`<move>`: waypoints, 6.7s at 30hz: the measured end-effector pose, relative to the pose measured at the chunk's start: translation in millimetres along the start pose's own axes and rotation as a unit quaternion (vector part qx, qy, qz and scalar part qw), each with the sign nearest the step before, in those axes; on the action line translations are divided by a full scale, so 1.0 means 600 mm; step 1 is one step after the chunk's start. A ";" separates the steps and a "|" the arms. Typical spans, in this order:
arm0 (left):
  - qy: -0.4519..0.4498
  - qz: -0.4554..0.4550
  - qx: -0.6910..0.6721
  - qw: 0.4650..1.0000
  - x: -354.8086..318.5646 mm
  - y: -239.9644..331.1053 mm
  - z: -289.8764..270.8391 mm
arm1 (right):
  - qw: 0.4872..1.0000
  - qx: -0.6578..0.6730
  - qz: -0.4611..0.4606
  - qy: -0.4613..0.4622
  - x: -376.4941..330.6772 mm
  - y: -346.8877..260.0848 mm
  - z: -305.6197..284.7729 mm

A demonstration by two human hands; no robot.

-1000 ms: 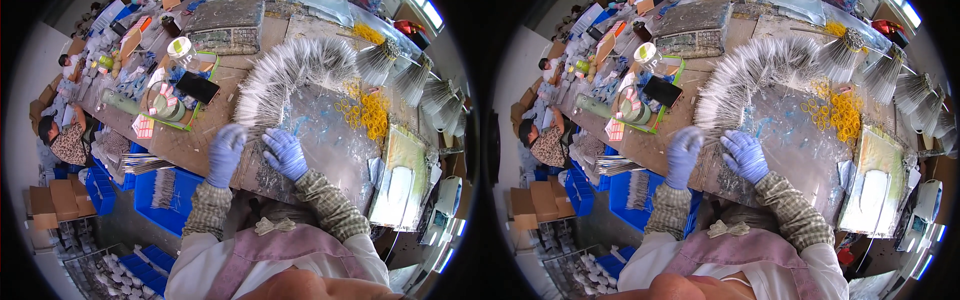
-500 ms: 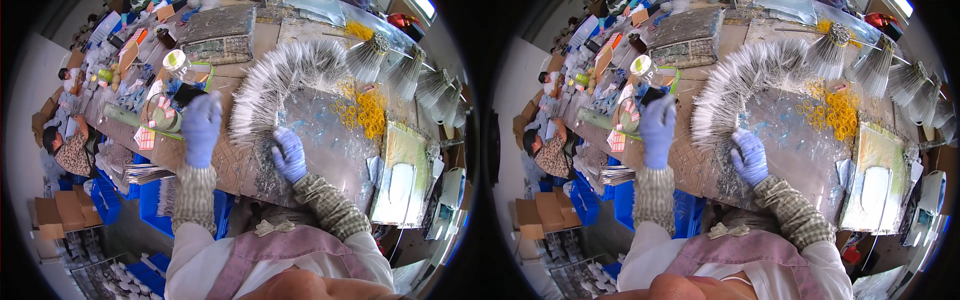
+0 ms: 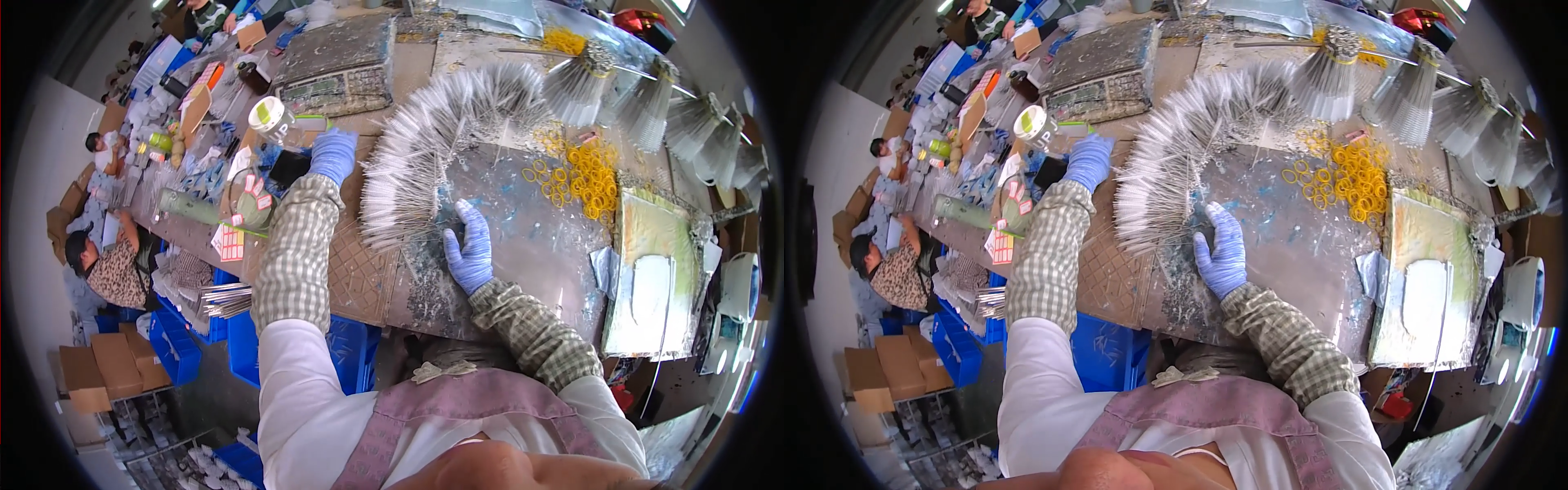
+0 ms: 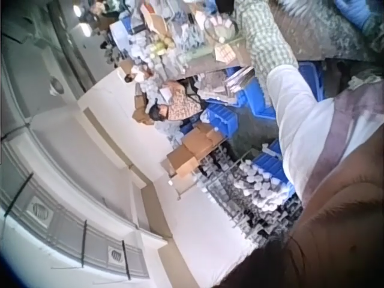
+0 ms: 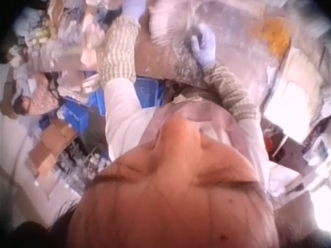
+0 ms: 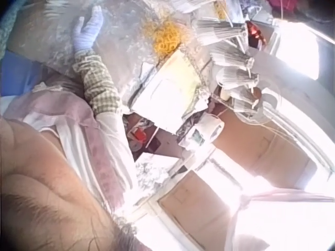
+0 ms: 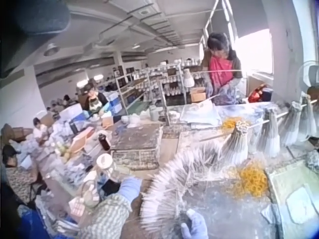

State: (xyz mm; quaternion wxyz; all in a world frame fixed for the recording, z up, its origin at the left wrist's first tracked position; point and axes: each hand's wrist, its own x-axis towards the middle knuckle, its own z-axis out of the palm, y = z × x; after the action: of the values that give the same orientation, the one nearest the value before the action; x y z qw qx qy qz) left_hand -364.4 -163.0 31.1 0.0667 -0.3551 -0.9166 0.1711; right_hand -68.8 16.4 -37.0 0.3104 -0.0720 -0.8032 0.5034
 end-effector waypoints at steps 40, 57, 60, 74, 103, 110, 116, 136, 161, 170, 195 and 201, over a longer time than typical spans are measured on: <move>0.016 0.017 -0.094 0.995 -0.032 0.163 -0.172 | 0.902 -0.419 0.064 -0.088 0.060 0.061 -0.142; 0.102 -0.083 -0.275 0.952 -0.249 0.157 -0.163 | 0.988 -0.075 -0.058 -0.123 0.099 -0.016 -0.021; 0.241 -0.079 -0.431 0.866 -0.273 0.198 -0.136 | 0.983 -0.149 0.035 -0.103 0.127 0.025 -0.018; -0.005 -0.293 -0.948 0.127 -0.418 0.346 -0.081 | 0.929 0.210 0.295 -0.076 0.014 0.032 -0.103; 0.155 -0.280 -0.821 0.473 -0.404 0.281 -0.030 | 0.924 -0.040 -0.141 -0.354 0.096 -0.164 0.024; 0.236 -0.210 -0.259 0.913 -0.364 0.119 0.041 | 0.804 0.381 0.250 -0.383 0.075 -0.102 -0.069; 0.093 -0.206 -0.213 0.951 -0.367 0.093 0.050 | 0.957 -0.115 -0.115 -0.242 0.117 -0.073 -0.029; 0.051 -0.152 -0.443 0.882 -0.379 0.249 -0.095 | 0.848 -0.348 -0.151 -0.370 0.111 -0.078 -0.067; 0.058 -0.277 -0.603 0.746 -0.463 0.209 -0.086 | 0.907 -0.197 -0.166 -0.331 0.046 -0.002 0.028; 0.137 -0.135 -0.506 0.841 -0.379 0.208 -0.060 | 0.919 -0.234 -0.142 -0.282 0.051 -0.036 -0.005; 0.340 0.000 -0.205 0.918 -0.250 0.138 -0.305 | 0.981 0.027 -0.108 -0.162 -0.032 -0.005 -0.055; -0.083 0.110 -0.104 0.985 -0.256 0.287 -0.176 | 0.954 -0.272 -0.026 -0.126 -0.034 -0.016 -0.035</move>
State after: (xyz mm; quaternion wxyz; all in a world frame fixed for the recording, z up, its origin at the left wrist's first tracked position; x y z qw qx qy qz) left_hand -117.1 -120.1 67.1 -0.0663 -0.4435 -0.8870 0.1105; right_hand -38.9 18.9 -31.2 0.1886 -0.0685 -0.9439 0.2624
